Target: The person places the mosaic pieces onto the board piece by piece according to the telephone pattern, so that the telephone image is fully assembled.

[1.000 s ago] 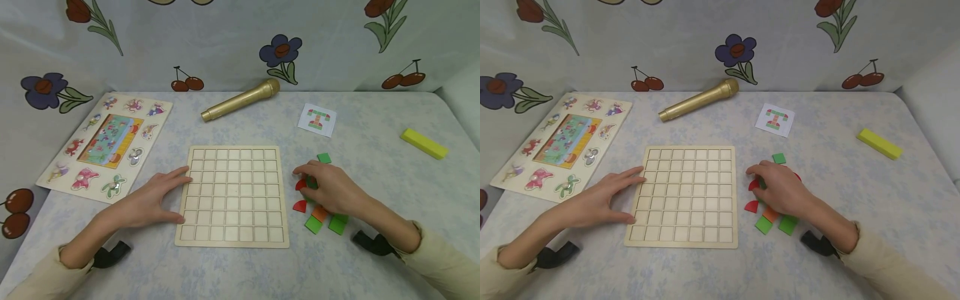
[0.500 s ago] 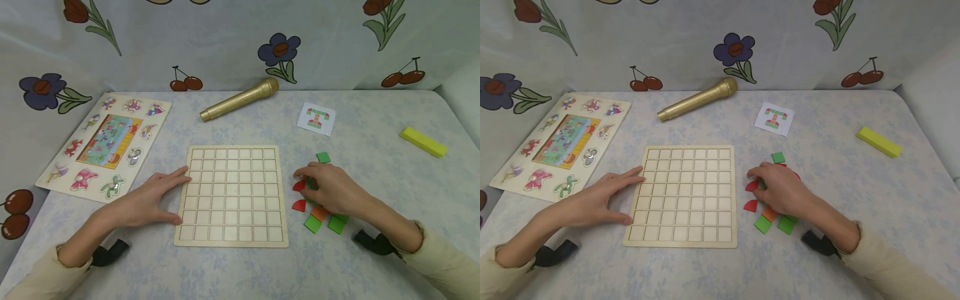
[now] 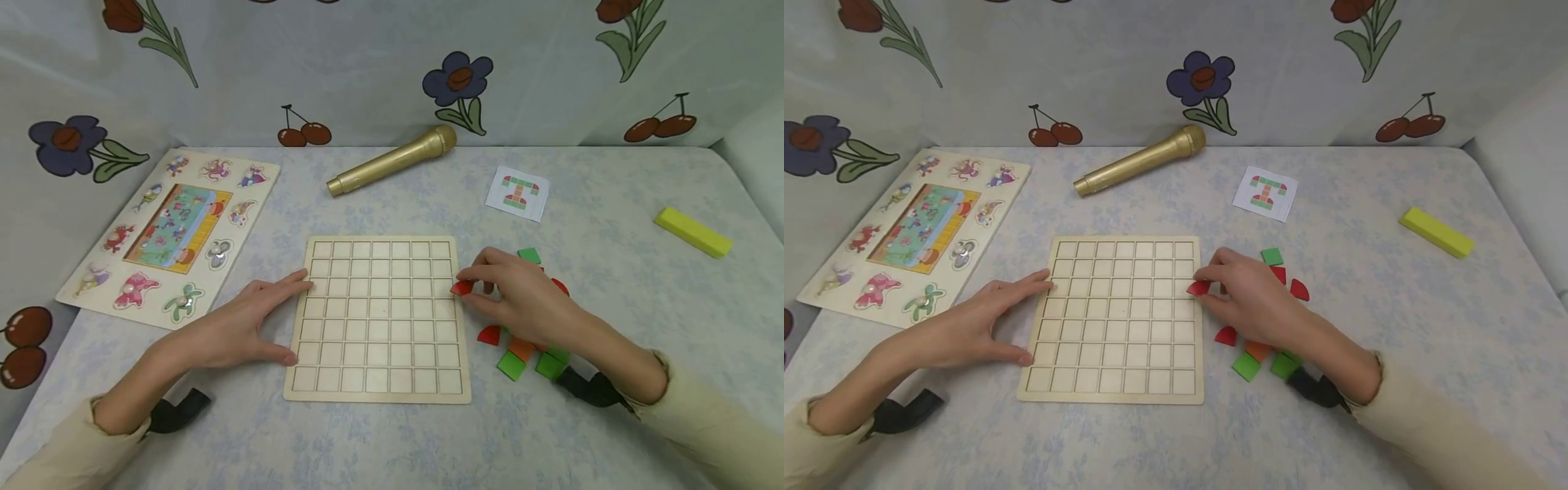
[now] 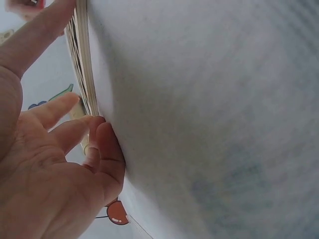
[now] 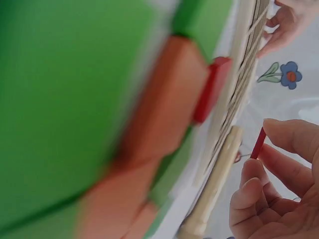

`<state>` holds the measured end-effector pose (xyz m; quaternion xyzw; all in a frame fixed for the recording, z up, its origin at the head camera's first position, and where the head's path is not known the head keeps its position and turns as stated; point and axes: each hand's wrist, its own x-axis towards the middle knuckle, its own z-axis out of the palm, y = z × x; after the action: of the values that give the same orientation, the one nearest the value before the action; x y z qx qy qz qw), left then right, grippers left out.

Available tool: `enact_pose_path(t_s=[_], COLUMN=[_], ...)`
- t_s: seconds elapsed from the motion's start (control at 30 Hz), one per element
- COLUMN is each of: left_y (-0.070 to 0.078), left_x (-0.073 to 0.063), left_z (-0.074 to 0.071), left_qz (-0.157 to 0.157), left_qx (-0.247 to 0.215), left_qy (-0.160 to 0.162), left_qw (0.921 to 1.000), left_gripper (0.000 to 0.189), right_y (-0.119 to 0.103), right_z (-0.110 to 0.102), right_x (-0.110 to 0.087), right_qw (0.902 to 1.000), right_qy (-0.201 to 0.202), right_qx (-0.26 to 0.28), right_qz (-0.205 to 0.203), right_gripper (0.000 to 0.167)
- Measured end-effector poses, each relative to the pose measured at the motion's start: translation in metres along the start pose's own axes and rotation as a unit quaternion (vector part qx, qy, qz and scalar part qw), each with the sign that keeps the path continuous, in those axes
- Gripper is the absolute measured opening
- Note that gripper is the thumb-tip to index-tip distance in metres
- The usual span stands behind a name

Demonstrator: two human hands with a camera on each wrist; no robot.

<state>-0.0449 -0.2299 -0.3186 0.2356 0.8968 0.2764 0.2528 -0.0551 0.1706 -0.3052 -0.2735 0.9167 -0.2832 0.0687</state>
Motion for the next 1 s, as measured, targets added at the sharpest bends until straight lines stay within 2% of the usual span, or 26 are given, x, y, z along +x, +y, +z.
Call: enact_pose_path(t_s=[0.17, 0.37, 0.47, 0.73, 1.0], left_y=[-0.002, -0.002, -0.001, 0.000, 0.000], left_x=[0.000, 0.001, 0.002, 0.003, 0.004], left_z=[0.001, 0.001, 0.000, -0.002, -0.001], left_qz=[0.006, -0.015, -0.023, -0.031, -0.032], left_qx=[0.000, 0.002, 0.004, 0.000, -0.001], left_qy=[0.003, 0.003, 0.002, 0.001, 0.001], left_qw=[1.0000, 0.9999, 0.9997, 0.9995, 0.9995], left_gripper=[0.098, 0.097, 0.098, 0.114, 0.118], right_y=[-0.017, -0.038, -0.048, -0.067, -0.073], right_z=[0.005, 0.014, 0.022, 0.045, 0.057], right_x=[0.025, 0.061, 0.080, 0.120, 0.139], right_qw=[0.9996, 0.9975, 0.9965, 0.9962, 0.9959], right_qy=[-0.006, -0.002, -0.006, -0.048, -0.069], right_qx=[0.005, 0.027, 0.043, 0.054, 0.055], right_qz=[-0.027, -0.066, -0.072, -0.049, -0.019], right_gripper=[0.023, 0.027, 0.028, 0.035, 0.038])
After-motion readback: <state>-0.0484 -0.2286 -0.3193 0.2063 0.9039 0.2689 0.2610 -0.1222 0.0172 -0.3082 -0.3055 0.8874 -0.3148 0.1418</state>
